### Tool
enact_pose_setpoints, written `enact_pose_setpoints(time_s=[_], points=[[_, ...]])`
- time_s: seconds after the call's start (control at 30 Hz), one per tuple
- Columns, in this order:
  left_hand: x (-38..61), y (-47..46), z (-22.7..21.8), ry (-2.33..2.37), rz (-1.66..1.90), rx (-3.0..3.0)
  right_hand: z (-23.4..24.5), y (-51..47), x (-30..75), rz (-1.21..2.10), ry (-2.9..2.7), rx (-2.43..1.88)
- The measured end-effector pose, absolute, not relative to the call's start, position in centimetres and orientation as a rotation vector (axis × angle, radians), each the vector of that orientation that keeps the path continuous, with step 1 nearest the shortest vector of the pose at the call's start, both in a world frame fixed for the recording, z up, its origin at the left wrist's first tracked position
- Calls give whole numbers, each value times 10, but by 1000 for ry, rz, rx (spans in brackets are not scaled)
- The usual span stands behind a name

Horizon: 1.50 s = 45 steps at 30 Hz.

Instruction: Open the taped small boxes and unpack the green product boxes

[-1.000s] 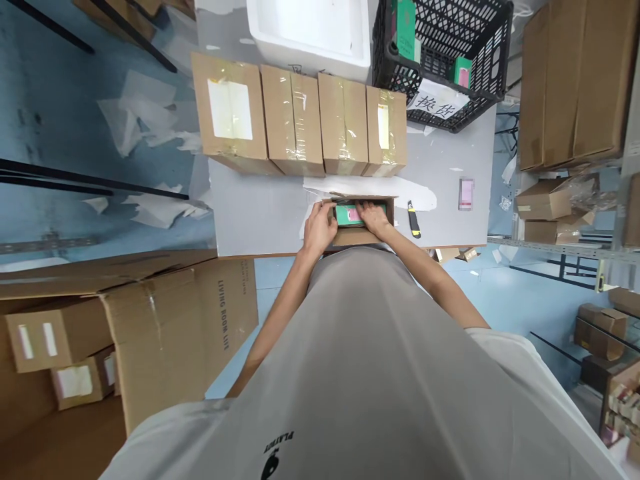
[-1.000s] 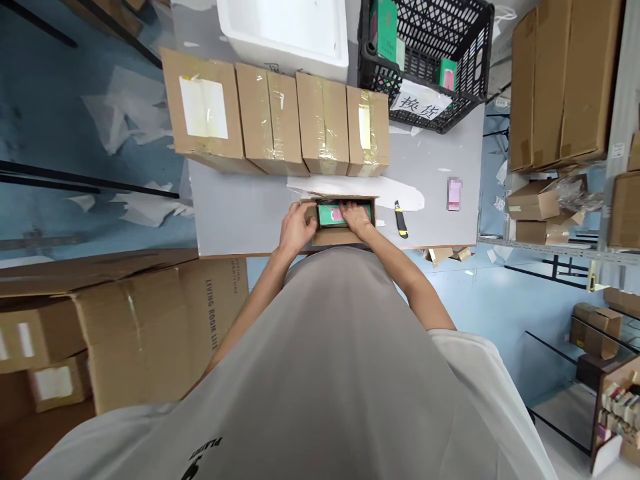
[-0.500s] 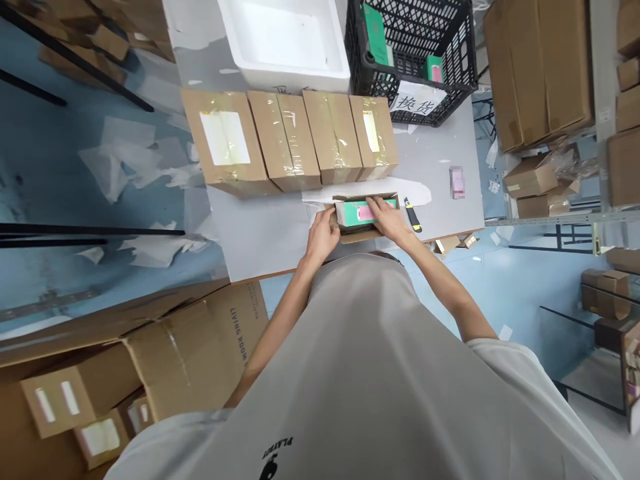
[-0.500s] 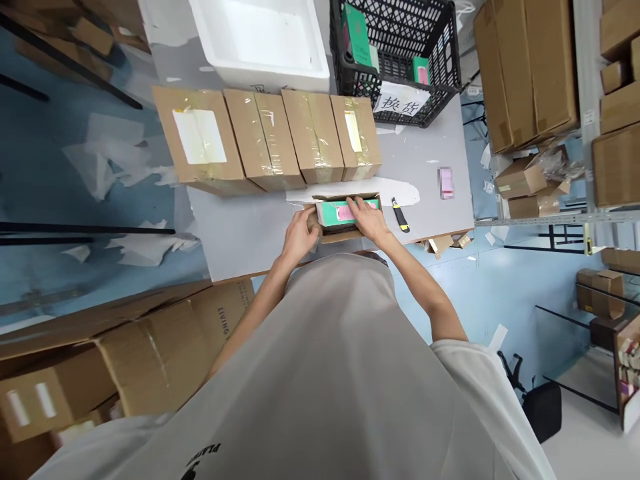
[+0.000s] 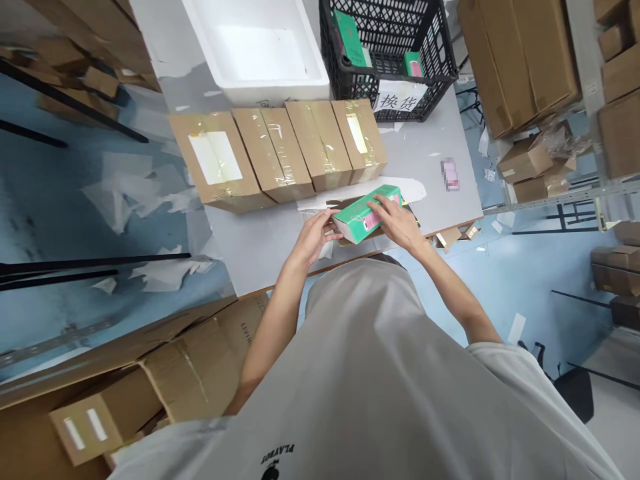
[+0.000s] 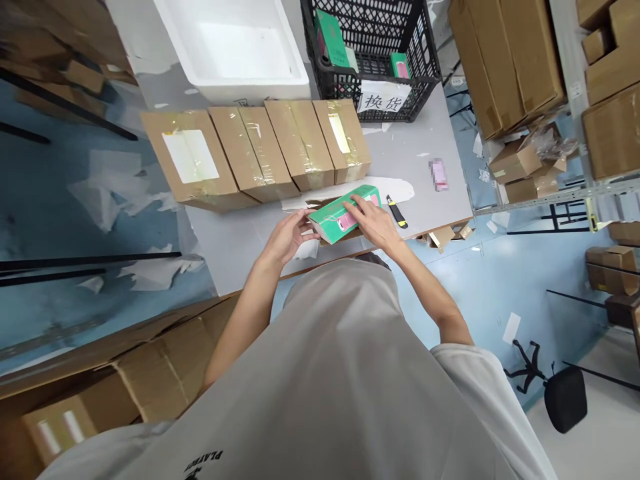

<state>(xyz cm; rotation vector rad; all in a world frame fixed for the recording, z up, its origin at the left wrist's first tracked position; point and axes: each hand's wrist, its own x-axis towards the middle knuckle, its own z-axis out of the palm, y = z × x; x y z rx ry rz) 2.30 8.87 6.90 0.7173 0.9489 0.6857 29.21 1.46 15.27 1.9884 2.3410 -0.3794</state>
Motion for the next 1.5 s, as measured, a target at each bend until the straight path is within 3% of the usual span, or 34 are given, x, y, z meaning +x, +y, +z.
enact_pose_setpoints(time_s=[0.13, 0.23, 0.47, 0.6, 1.1, 1.23, 1.5], points=[[27, 83, 75, 899, 731, 522, 144, 26, 307, -480, 2525, 1997], [35, 78, 73, 944, 838, 456, 140, 33, 314, -759, 2656, 2094], [81, 71, 71, 1011, 804, 505, 135, 35, 316, -2118, 2245, 2351], [111, 54, 81, 922, 824, 536, 129, 42, 330, -2598, 2068, 2230], [145, 12, 84, 934, 791, 376, 101, 52, 374, -3253, 1494, 1799], [155, 10, 83, 967, 837, 420, 102, 57, 390, -3170, 1574, 1806], [176, 28, 104, 1028, 1071, 558, 105, 77, 409, -2704, 2066, 2208]])
